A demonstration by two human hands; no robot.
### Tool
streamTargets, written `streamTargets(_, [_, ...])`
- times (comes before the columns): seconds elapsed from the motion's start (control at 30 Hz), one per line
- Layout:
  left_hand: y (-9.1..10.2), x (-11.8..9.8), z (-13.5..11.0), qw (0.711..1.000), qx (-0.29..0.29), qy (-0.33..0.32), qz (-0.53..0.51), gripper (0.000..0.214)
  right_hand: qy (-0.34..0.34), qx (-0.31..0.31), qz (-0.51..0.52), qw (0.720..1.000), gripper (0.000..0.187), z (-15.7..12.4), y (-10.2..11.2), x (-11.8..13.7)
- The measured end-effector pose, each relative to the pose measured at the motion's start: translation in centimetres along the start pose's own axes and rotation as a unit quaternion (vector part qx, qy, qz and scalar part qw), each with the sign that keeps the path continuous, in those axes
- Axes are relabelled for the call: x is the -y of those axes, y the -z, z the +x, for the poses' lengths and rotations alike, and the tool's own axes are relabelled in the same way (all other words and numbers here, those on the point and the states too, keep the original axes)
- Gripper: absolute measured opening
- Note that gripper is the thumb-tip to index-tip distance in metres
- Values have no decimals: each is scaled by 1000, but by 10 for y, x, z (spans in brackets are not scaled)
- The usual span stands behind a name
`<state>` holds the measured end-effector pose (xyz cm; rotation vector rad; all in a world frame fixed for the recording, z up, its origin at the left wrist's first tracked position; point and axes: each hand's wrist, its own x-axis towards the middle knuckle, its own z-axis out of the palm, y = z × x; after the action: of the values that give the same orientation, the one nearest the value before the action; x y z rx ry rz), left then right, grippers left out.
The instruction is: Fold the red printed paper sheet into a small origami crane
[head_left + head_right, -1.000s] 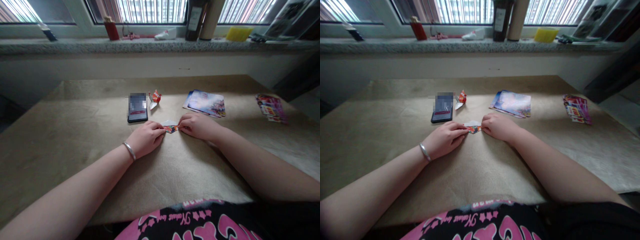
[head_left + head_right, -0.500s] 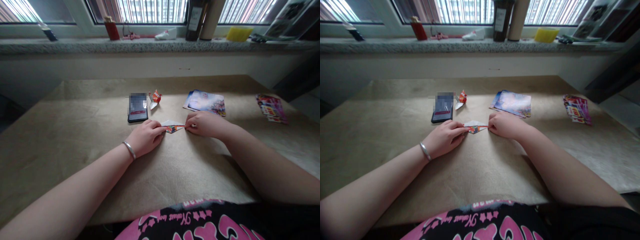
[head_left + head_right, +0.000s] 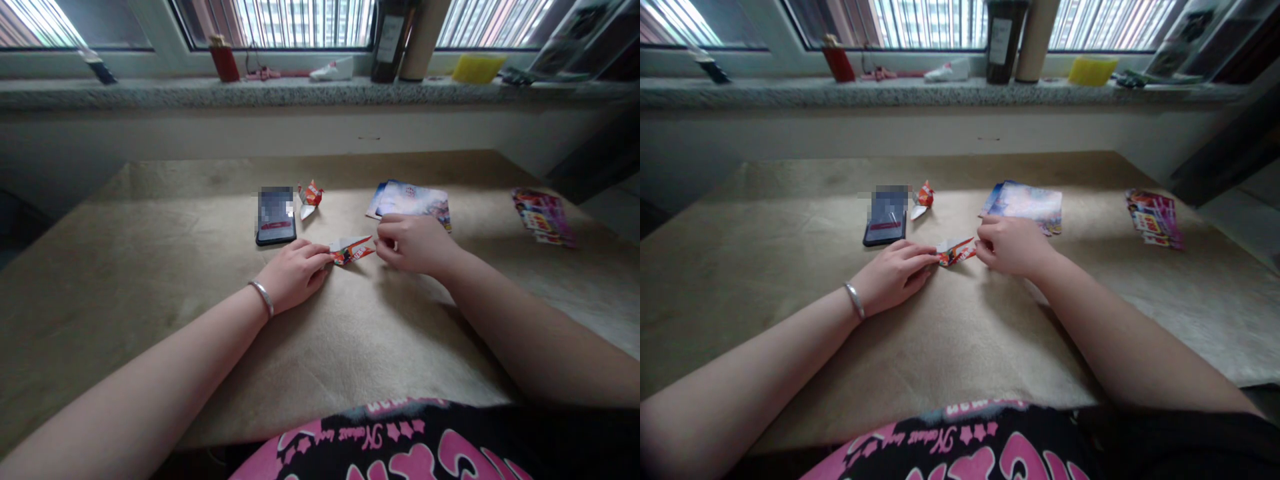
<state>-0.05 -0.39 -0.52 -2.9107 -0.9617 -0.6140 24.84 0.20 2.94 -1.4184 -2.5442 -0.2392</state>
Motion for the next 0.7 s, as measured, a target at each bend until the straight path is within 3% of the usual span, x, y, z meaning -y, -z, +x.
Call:
streamTargets(0.1, [1, -2, 1, 1000, 14, 1, 8, 29, 21, -75, 47, 996, 19, 0, -4, 4])
streamTargets(0.2, [1, -5, 2, 1000, 27, 1, 16, 29, 69, -102, 84, 989, 14, 1, -8, 10])
streamTargets(0.3, [2, -7, 2, 999, 39, 3, 27, 30, 86, -82, 72, 990, 15, 1, -13, 18])
streamTargets(0.5, [6, -15, 5, 997, 69, -4, 40, 32, 92, 24, 90, 991, 17, 0, -16, 22])
streamTargets(0.7, [20, -37, 13, 984, 147, 71, 71, 28, 73, 48, 76, 993, 20, -3, -12, 28])
